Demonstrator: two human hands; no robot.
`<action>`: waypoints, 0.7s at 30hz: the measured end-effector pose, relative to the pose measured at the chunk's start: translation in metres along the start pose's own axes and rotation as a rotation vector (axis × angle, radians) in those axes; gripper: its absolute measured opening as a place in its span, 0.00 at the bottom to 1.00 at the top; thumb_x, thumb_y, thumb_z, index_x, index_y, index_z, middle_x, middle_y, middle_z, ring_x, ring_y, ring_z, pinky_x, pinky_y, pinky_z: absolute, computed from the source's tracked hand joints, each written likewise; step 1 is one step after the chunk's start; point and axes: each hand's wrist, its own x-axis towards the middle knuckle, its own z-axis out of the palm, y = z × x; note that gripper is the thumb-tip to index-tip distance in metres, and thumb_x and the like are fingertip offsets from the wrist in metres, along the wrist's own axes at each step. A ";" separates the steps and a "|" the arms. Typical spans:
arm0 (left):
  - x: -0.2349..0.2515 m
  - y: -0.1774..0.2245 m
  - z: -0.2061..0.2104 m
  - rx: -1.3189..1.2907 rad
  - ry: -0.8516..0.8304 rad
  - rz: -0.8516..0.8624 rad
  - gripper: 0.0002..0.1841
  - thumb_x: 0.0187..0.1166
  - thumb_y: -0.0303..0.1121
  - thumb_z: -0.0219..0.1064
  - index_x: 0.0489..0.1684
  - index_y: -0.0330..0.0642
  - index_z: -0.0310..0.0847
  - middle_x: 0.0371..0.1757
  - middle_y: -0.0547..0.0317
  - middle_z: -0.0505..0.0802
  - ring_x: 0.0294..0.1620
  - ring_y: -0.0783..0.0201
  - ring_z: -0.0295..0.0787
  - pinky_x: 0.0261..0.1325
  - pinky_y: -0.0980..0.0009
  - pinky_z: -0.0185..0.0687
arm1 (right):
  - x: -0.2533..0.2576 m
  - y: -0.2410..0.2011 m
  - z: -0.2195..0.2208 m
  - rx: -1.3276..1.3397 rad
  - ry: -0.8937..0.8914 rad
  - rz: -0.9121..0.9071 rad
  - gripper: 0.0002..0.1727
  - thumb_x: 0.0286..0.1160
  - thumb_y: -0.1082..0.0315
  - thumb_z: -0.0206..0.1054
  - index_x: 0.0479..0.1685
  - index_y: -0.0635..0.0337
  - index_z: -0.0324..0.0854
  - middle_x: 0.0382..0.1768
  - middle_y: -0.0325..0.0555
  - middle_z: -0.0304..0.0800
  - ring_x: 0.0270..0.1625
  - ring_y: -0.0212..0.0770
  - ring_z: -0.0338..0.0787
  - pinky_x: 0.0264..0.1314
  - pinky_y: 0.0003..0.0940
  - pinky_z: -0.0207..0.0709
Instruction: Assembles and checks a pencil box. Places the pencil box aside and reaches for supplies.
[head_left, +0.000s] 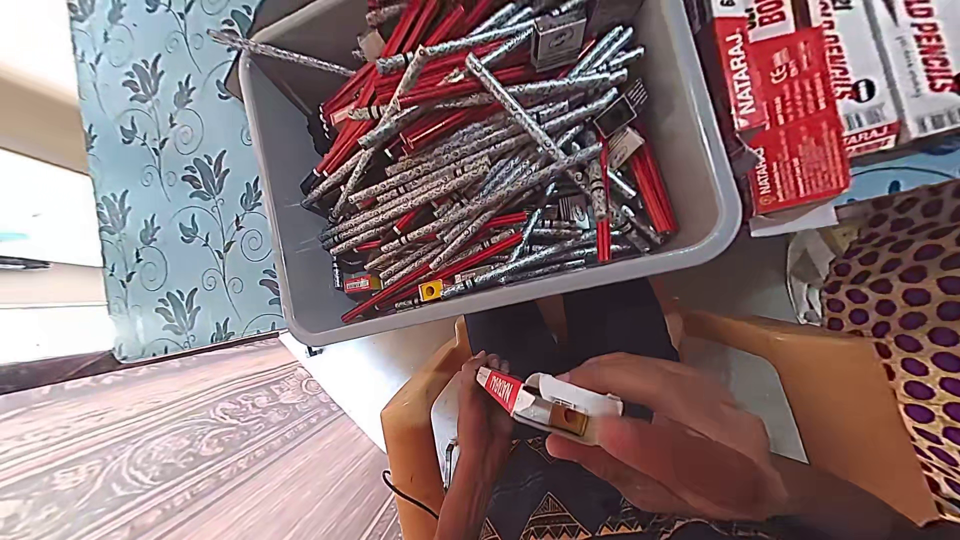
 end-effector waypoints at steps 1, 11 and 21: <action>0.001 -0.002 0.003 -0.001 0.002 -0.036 0.17 0.92 0.34 0.43 0.35 0.47 0.77 0.25 0.65 0.87 0.27 0.71 0.87 0.37 0.74 0.88 | -0.001 0.003 0.004 0.028 0.056 -0.028 0.20 0.81 0.65 0.70 0.68 0.54 0.71 0.53 0.48 0.87 0.52 0.36 0.91 0.58 0.24 0.86; -0.025 -0.009 -0.006 0.377 -0.079 -0.174 0.20 0.95 0.40 0.42 0.58 0.38 0.79 0.49 0.61 0.93 0.52 0.72 0.90 0.61 0.71 0.86 | -0.011 0.018 0.005 0.060 0.137 0.047 0.09 0.81 0.67 0.70 0.50 0.60 0.78 0.48 0.44 0.91 0.54 0.31 0.93 0.58 0.22 0.87; -0.039 -0.003 -0.010 0.906 -0.276 0.684 0.22 0.88 0.36 0.58 0.70 0.26 0.71 0.67 0.55 0.87 0.67 0.77 0.84 0.70 0.76 0.81 | -0.019 0.029 -0.002 0.213 0.116 0.219 0.08 0.77 0.67 0.74 0.50 0.57 0.87 0.46 0.35 0.96 0.52 0.24 0.94 0.57 0.20 0.89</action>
